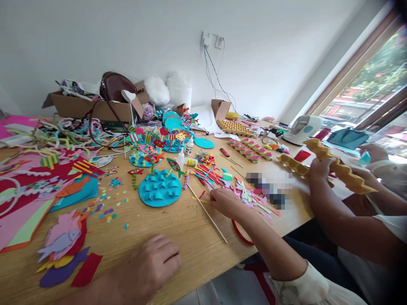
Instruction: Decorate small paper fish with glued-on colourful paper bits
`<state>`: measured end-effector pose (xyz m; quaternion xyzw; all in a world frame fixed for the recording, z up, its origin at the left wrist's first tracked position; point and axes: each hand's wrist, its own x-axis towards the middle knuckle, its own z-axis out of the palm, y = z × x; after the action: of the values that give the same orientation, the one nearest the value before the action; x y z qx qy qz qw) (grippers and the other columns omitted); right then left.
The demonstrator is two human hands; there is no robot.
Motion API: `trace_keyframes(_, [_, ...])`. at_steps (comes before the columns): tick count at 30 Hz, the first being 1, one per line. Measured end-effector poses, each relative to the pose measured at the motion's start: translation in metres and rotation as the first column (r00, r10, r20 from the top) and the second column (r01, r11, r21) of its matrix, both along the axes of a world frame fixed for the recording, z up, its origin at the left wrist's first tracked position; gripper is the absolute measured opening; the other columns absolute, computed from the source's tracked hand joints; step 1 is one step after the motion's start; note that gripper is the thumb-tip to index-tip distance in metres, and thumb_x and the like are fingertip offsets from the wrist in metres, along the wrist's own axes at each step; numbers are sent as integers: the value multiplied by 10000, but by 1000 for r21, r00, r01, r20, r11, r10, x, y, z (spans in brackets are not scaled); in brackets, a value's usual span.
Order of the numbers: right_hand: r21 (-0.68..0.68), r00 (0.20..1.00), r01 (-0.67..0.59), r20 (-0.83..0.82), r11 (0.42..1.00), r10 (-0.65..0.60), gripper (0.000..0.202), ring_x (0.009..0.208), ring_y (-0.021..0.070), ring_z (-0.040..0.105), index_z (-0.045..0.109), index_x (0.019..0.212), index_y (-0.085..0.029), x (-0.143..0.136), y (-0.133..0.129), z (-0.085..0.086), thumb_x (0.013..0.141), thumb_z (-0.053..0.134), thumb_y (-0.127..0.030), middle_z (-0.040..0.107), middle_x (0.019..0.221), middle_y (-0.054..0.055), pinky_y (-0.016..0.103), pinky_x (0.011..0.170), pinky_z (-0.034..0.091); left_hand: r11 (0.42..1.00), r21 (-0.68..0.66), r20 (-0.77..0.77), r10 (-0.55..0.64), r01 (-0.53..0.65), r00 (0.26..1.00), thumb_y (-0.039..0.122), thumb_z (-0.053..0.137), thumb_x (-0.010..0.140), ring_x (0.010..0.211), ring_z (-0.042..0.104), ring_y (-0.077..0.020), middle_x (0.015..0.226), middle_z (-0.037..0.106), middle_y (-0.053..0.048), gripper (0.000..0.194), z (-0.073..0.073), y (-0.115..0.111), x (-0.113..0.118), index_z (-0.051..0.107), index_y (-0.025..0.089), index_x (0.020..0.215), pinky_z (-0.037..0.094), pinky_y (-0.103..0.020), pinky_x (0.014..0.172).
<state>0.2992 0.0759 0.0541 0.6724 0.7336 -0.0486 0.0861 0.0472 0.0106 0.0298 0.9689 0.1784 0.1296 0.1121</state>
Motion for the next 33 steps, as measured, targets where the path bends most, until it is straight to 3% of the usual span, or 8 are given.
trace_keyframes(9, [-14,1000,6,2,1000,-6,236,772,177,589,642,813,-149,2,-4,6,741,428,-79,663,847,87,236,572,302,995,-74,108,77,-69,991,22,383,773,785,535,-157,877,612,-17,311,-4,8,-7,553,212,951,458,-275,777])
trace_keyframes(21, [-29,995,99,-8,995,-99,208,633,141,496,594,754,-147,24,-4,34,720,416,-43,577,694,49,230,507,230,972,-196,114,158,-134,981,16,363,794,828,546,-163,893,615,-29,311,-6,15,-12,554,202,954,465,-281,761])
trace_keyframes(25, [57,995,73,-75,996,-69,203,568,126,447,570,702,-166,21,-5,52,741,407,-52,533,615,15,236,498,223,965,-213,109,178,-152,978,16,339,806,784,552,-161,847,616,-37,306,-3,16,-10,563,191,918,468,-268,714])
trace_keyframes(28, [104,984,58,-172,993,-39,167,568,126,463,579,774,-185,7,-13,72,766,443,-90,555,615,-2,225,511,257,955,-254,143,192,-151,971,41,349,822,811,559,-161,870,621,-43,286,-1,16,-9,566,195,927,470,-263,736])
trace_keyframes(31, [95,945,18,-327,995,14,187,652,133,544,604,847,-204,-18,-29,84,803,443,-120,628,721,9,212,567,326,885,-428,239,308,-184,921,88,363,843,848,569,-147,893,619,-36,246,-1,18,-9,568,207,909,470,-251,767])
trace_keyframes(33, [94,881,-53,-464,994,91,187,702,130,576,620,851,-219,-37,-39,82,818,453,-143,651,771,5,201,609,364,754,-630,296,455,-187,840,174,391,855,837,576,-140,882,609,-38,190,-2,20,-7,558,208,939,475,-248,757])
